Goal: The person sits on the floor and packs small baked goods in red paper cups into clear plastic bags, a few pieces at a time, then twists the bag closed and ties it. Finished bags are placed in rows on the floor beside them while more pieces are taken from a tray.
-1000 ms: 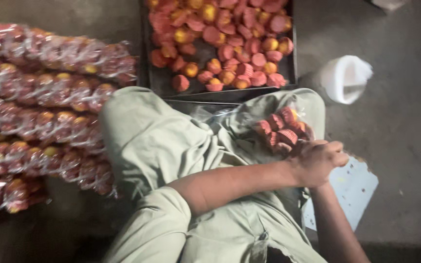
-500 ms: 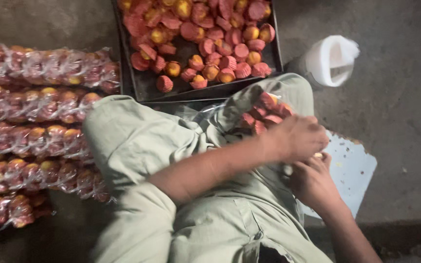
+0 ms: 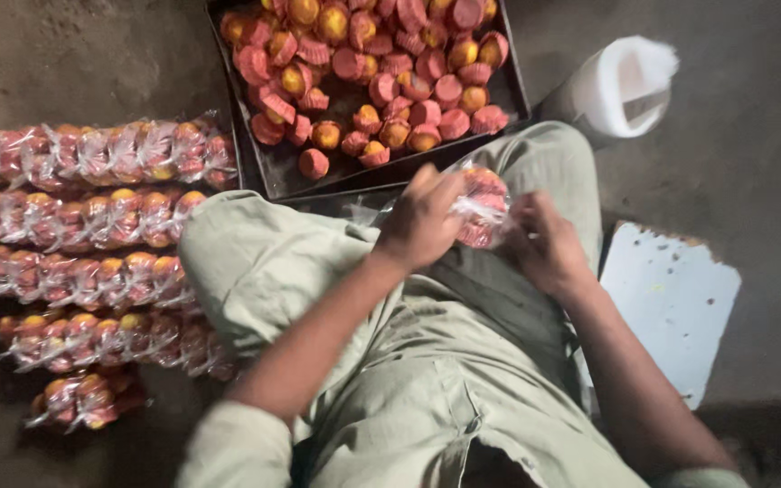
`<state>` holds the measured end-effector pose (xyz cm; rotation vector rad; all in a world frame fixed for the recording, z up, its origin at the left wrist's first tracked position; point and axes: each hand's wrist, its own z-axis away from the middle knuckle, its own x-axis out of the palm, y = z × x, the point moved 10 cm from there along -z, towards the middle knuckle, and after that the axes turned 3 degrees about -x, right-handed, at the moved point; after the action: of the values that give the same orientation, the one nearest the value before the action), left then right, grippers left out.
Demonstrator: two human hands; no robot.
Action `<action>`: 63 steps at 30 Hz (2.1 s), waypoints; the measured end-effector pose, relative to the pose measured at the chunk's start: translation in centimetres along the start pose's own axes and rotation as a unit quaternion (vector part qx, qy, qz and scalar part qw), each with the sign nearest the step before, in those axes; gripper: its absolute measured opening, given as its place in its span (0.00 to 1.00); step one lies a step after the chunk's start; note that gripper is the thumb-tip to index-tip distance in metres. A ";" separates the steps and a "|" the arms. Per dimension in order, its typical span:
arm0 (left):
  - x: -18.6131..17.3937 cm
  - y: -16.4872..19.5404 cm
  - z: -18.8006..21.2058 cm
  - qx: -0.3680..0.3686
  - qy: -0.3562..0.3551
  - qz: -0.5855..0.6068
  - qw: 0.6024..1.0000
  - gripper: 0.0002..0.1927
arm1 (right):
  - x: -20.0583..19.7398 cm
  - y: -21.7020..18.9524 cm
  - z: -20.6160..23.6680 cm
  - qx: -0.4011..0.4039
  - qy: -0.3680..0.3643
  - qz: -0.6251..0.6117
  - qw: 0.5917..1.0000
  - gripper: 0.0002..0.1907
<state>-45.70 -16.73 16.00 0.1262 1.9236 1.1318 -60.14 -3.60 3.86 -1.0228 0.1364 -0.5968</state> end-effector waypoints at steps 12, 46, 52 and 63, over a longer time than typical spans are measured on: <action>6.4 -9.4 21.1 -0.422 -0.033 0.641 0.640 0.10 | 13.4 1.3 8.6 0.265 -0.311 -0.137 0.902 0.13; 10.3 0.8 0.3 0.089 -0.126 -0.033 0.988 0.50 | 0.4 -6.8 6.2 -0.300 -0.057 0.427 0.851 0.15; 9.5 2.5 0.7 0.119 -0.120 -0.070 0.983 0.45 | -0.1 -2.7 5.3 -0.098 -0.199 0.323 0.920 0.13; 6.1 7.6 1.9 0.196 -0.072 0.088 0.974 0.10 | -1.8 -2.7 4.9 -0.039 -0.285 0.092 0.953 0.13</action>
<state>-50.52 -8.17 17.41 0.5881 2.0112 0.8132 -60.85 0.09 8.36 -1.2060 -0.2543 -0.1108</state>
